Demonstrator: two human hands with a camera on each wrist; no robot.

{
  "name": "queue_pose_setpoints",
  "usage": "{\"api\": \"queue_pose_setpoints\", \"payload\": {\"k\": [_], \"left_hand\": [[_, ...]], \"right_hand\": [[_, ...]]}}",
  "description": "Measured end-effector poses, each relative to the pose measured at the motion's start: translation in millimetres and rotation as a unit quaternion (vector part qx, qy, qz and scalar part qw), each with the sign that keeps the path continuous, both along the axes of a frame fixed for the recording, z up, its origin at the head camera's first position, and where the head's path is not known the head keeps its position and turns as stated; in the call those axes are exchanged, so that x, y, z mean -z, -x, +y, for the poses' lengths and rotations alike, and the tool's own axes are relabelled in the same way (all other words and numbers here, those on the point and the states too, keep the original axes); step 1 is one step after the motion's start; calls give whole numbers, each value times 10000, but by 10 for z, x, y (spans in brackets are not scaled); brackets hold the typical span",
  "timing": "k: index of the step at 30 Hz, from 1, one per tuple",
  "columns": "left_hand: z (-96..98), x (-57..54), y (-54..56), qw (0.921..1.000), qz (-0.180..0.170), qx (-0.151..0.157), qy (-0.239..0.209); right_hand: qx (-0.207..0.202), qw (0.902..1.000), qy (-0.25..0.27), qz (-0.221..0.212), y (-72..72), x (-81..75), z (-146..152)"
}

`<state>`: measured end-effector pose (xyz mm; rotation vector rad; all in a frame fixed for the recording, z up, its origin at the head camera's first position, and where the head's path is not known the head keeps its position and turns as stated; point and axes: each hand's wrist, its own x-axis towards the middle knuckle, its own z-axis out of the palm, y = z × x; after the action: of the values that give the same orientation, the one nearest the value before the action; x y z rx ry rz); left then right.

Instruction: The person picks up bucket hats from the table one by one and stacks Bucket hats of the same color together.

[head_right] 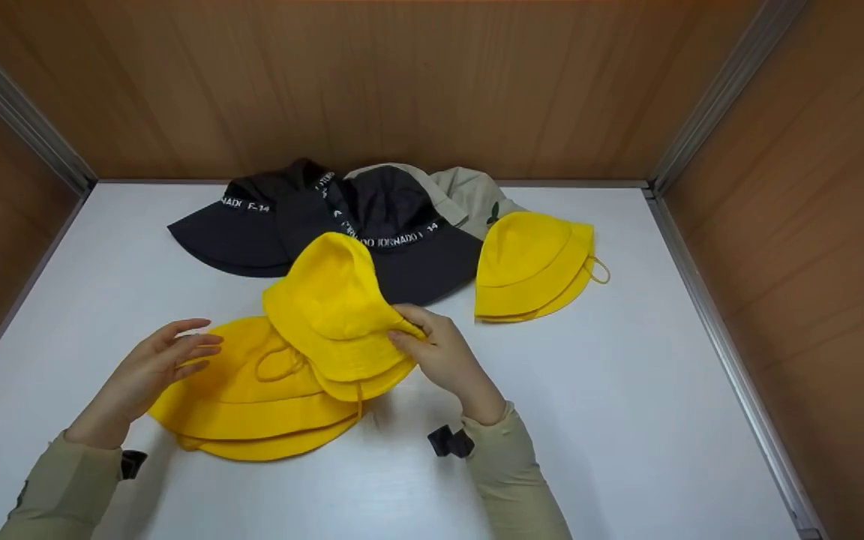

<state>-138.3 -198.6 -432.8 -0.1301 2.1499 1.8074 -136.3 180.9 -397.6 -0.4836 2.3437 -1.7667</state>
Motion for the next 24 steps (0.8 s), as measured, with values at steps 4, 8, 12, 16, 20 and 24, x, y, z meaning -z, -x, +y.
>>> {"api": "queue_pose_setpoints", "payload": {"k": [4,8,12,16,20,24], "left_hand": [[3,-23,85,9991,352,-16,227],[44,-14,174,9944,771,293,664],[92,10,229,9870,864,668,1181],[78,12,203,9838,802,867,1349],[48,-2,158,9826,882,1097,1214],[-7,-14,144,9841,899,1056,1110]], "right_hand": [[-499,9978,-2,438,-36,-144,52],[-1062,9888,39,1045,-83,-269,98],[-1495,9768,262,1510,-120,-336,107],[-1687,9697,503,1696,-127,-324,94],[-1631,9707,631,1647,-108,-271,114],[-1339,9814,462,1292,-68,-238,115]]}}
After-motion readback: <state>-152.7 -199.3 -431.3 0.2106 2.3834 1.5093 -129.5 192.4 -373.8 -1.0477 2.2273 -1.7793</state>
